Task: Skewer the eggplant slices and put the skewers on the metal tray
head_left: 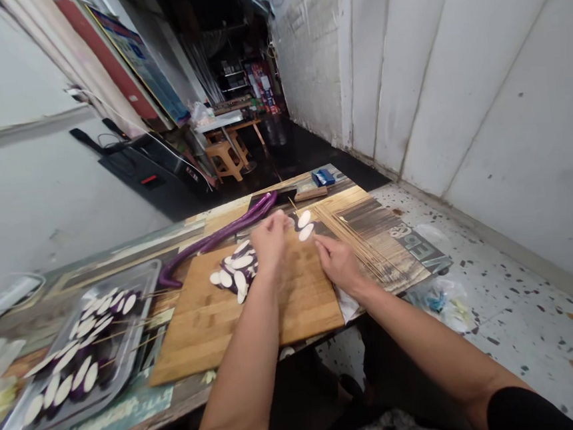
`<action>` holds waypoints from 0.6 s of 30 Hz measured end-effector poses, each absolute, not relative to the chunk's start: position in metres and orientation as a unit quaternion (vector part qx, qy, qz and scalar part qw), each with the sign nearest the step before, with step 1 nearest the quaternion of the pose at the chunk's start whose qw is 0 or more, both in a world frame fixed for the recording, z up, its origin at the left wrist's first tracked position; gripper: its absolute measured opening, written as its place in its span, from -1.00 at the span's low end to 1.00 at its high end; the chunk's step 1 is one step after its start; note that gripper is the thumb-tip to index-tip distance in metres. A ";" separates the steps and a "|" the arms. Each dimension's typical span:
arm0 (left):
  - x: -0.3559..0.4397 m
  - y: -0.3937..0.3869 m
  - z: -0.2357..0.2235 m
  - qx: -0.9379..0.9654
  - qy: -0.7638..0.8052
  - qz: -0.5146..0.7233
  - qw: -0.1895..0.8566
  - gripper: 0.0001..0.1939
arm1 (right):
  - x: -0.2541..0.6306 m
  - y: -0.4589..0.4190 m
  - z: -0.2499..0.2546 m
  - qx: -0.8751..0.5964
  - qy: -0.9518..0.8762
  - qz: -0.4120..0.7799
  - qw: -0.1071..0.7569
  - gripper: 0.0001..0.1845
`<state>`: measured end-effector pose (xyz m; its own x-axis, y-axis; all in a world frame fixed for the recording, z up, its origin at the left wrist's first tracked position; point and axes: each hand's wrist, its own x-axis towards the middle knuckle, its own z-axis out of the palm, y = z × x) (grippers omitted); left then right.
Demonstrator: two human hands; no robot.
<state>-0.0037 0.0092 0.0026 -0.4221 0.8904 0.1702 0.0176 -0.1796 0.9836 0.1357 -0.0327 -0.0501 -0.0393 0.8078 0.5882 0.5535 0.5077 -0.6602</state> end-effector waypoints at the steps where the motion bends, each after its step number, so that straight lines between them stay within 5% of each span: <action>1: -0.012 0.008 0.007 0.448 0.561 0.645 0.263 -0.80 | 0.136 -0.033 -0.051 -0.478 -0.707 0.127 0.506 -0.70; 4: -0.037 -0.002 0.021 0.540 0.647 0.524 0.125 -0.89 | 0.137 -0.033 -0.051 -0.491 -0.707 0.127 0.493 -0.73; 8: -0.054 -0.017 0.031 0.593 0.720 0.317 0.172 -0.88 | 0.138 -0.032 -0.051 -0.525 -0.708 0.126 0.456 -0.77; 13: -0.049 -0.027 0.025 0.608 0.717 0.278 0.198 -0.66 | 0.137 -0.032 -0.050 -0.521 -0.709 0.133 0.457 -0.77; 18: -0.046 -0.030 0.023 0.690 0.695 0.172 0.107 -0.79 | 0.137 -0.032 -0.051 -0.509 -0.709 0.130 0.470 -0.77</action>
<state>-0.0463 -0.0301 0.0226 -0.0249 0.9958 0.0878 0.9223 -0.0110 0.3864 0.1374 -0.0316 -0.0515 -0.0398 0.8449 0.5334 0.6001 0.4470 -0.6633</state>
